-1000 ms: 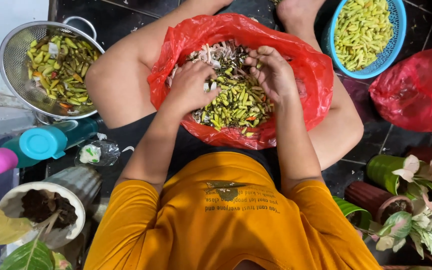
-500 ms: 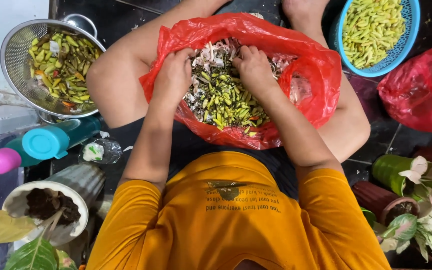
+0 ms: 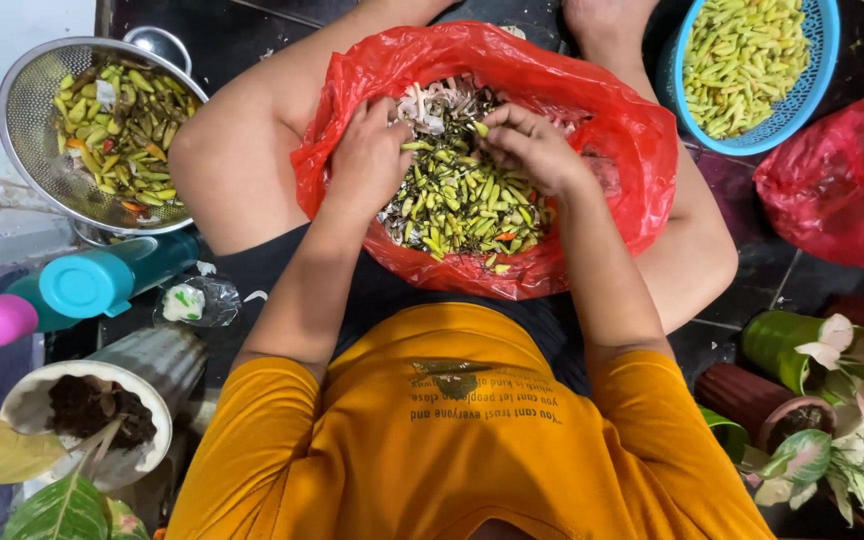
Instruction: A person sitting on the floor sorts through a pile of small green vegetables in a red plastic bag, separating them by hand.
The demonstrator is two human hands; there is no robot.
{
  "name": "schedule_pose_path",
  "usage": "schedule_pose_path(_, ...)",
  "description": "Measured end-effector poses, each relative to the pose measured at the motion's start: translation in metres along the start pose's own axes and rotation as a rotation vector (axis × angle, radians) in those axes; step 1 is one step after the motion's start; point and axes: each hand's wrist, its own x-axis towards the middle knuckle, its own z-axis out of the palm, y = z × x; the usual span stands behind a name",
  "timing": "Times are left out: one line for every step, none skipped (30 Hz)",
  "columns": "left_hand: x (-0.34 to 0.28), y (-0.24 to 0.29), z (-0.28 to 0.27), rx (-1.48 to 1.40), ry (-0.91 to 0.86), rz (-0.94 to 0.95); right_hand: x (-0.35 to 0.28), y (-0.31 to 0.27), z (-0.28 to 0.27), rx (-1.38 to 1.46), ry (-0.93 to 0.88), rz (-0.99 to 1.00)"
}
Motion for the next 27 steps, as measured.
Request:
schedule_pose_path(-0.001,-0.001,0.000,0.002,-0.001,0.004,0.000,0.007,-0.003,0.002,0.003,-0.002)
schedule_pose_path(-0.001,-0.003,0.000,-0.028,0.034,0.046,0.000,0.014,-0.005,0.215,-0.131,-0.095)
schedule_pose_path(-0.002,-0.004,0.000,-0.057,0.069,0.089,0.000,0.021,-0.008,0.428,-0.266,-0.187)
schedule_pose_path(-0.001,-0.006,0.002,-0.055,0.066,0.089,-0.001,0.022,-0.007,0.432,-0.266,-0.187)
schedule_pose_path(0.000,-0.007,0.004,-0.098,0.088,0.110,-0.002,0.022,-0.006,0.523,-0.289,-0.192)
schedule_pose_path(0.001,-0.009,0.006,-0.140,0.110,0.132,-0.002,0.023,-0.004,0.615,-0.313,-0.198)
schedule_pose_path(0.001,-0.014,0.012,-0.137,0.107,0.132,0.006,0.035,0.000,0.619,-0.313,-0.200)
schedule_pose_path(0.003,-0.018,0.018,-0.258,0.168,0.215,0.015,0.046,0.003,0.494,-0.157,-0.260)
schedule_pose_path(0.005,-0.022,0.024,-0.379,0.228,0.298,0.023,0.057,0.006,0.367,-0.001,-0.314)
schedule_pose_path(0.004,-0.019,0.020,-0.379,0.225,0.302,0.021,0.048,0.017,0.370,0.003,-0.317)
schedule_pose_path(0.004,-0.015,0.017,-0.445,0.210,0.291,0.019,0.039,0.027,0.271,0.044,-0.365)
schedule_pose_path(0.002,-0.012,0.014,-0.511,0.194,0.277,0.017,0.031,0.039,0.172,0.083,-0.410)
schedule_pose_path(0.003,-0.009,0.013,-0.509,0.191,0.278,0.020,0.030,0.043,0.175,0.084,-0.411)
schedule_pose_path(0.002,-0.006,0.012,-0.548,0.189,0.225,0.023,0.030,0.048,0.190,0.130,-0.404)
schedule_pose_path(0.001,-0.004,0.012,-0.587,0.187,0.172,0.026,0.029,0.053,0.205,0.176,-0.397)
schedule_pose_path(0.000,-0.008,0.014,-0.585,0.189,0.169,0.027,0.029,0.055,0.205,0.172,-0.397)
schedule_pose_path(-0.001,-0.013,0.016,-0.556,0.174,0.162,0.027,0.029,0.057,0.218,0.177,-0.400)
schedule_pose_path(-0.002,-0.017,0.019,-0.529,0.158,0.156,0.027,0.029,0.058,0.229,0.184,-0.403)
schedule_pose_path(-0.001,-0.015,0.015,-0.529,0.159,0.154,0.030,0.033,0.059,0.230,0.182,-0.403)
schedule_pose_path(0.001,-0.013,0.012,-0.567,0.177,0.225,0.032,0.038,0.058,0.346,0.141,-0.386)
schedule_pose_path(0.002,-0.010,0.009,-0.605,0.195,0.296,0.034,0.043,0.058,0.462,0.100,-0.368)
schedule_pose_path(0.003,-0.011,0.009,-0.606,0.194,0.297,0.035,0.046,0.054,0.462,0.102,-0.368)
schedule_pose_path(0.003,-0.012,0.009,-0.611,0.196,0.318,0.036,0.050,0.049,0.606,0.065,-0.330)
schedule_pose_path(0.003,-0.014,0.009,-0.614,0.198,0.338,0.037,0.053,0.046,0.751,0.026,-0.291)
schedule_pose_path(0.003,-0.015,0.006,-0.614,0.197,0.338,0.038,0.053,0.037,0.752,0.027,-0.292)
schedule_pose_path(0.001,-0.017,0.003,-0.422,0.167,0.306,0.039,0.054,0.030,0.785,0.010,-0.277)
schedule_pose_path(0.000,-0.019,0.000,-0.230,0.137,0.272,0.040,0.055,0.022,0.818,-0.006,-0.261)
